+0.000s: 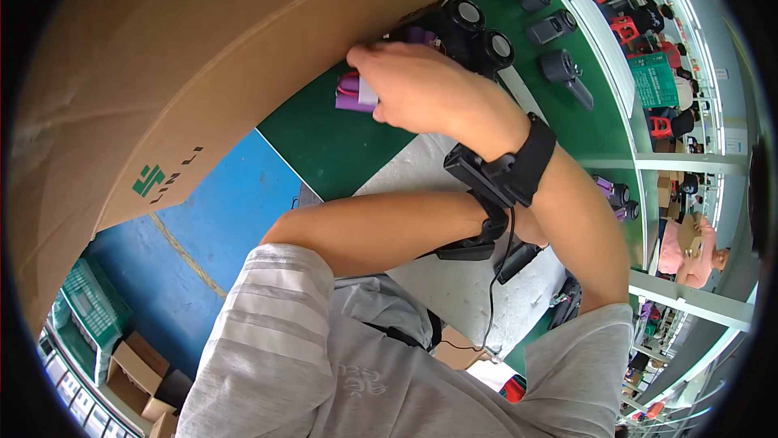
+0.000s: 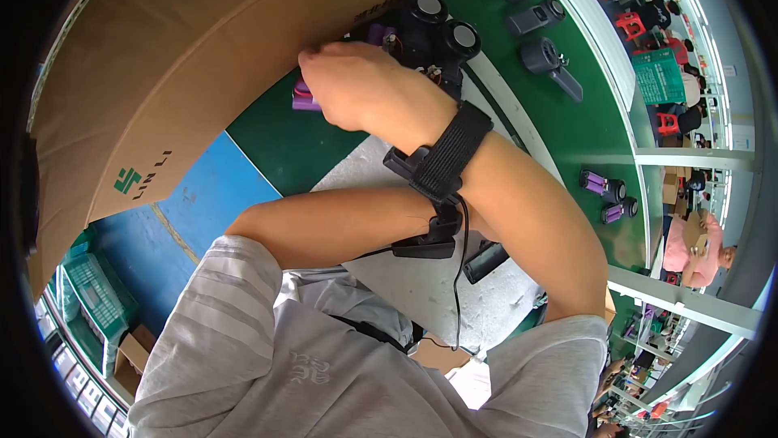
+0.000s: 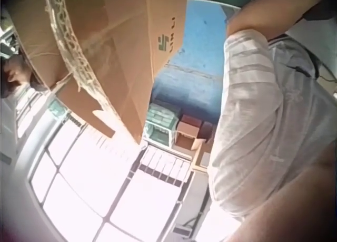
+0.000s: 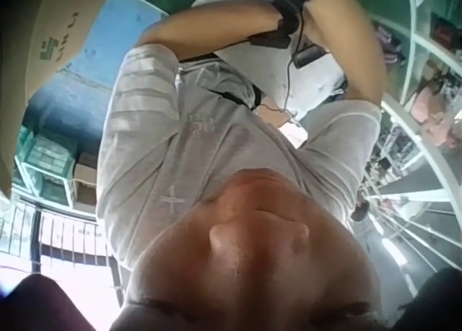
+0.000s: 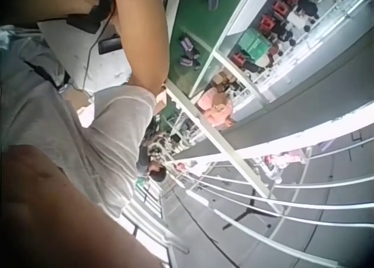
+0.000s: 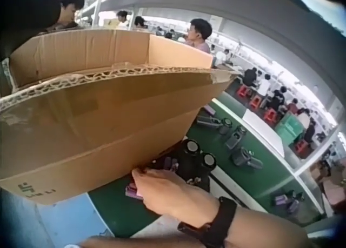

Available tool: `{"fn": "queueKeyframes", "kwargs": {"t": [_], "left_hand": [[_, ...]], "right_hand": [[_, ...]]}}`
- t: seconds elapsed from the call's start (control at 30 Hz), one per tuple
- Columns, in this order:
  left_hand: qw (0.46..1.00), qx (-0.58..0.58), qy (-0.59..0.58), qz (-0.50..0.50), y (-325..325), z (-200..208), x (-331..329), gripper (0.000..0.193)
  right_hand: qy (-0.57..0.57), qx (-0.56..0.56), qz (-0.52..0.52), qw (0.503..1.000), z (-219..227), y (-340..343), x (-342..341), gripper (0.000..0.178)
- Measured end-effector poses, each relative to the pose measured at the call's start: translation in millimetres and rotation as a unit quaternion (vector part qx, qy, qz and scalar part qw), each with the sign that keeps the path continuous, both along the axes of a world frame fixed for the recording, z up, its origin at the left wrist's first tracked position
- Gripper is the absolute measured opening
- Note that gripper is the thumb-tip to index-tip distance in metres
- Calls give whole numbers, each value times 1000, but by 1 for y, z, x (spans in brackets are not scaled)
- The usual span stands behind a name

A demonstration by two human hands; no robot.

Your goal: The person connects a circuit board to a fan housing, inserts a battery pack, and presses the components into place. They then move a box of batteries and repeat the assembly process with a new fan housing and battery pack.

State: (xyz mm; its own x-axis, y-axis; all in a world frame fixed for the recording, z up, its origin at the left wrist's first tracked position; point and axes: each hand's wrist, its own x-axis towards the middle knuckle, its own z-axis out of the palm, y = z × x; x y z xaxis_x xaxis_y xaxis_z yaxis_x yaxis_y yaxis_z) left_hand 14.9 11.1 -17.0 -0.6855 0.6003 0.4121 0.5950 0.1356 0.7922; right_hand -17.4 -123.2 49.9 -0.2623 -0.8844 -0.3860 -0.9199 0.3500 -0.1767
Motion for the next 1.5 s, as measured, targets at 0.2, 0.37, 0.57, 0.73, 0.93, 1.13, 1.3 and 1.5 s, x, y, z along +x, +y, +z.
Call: {"fn": "queueKeyframes", "kwargs": {"t": [0.2, 0.37, 0.57, 0.73, 0.93, 1.13, 1.3, 1.5], "left_hand": [[999, 39, -21, 1, -3, -5, 0, 55], [993, 100, -69, -2, -10, -13, -1, 54], [979, 142, -128, -74, -16, -8, 0, 53], [985, 25, -146, -89, -14, 9, -1, 56], [979, -90, -166, -74, -9, 16, -5, 75], [988, -82, -127, -24, -2, 6, 0, 84], [979, -73, -176, -72, -10, 15, -1, 91], [963, -104, -222, -114, -11, 16, -8, 105]], "right_hand": [[-29, 62, -30, 997, 2, 0, 15, 49], [-182, -10, -68, 981, 38, 20, 11, 51], [-496, -264, -185, 806, 94, 151, 24, 69], [-569, -416, -315, 636, 84, 269, 74, 78], [-462, -563, -490, 480, 47, 330, 118, 76], [-469, -596, -547, 355, 18, 339, 111, 55], [-427, -632, -515, 391, -32, 353, 96, 41], [-342, -638, -569, 390, -53, 345, 103, 36]]}}
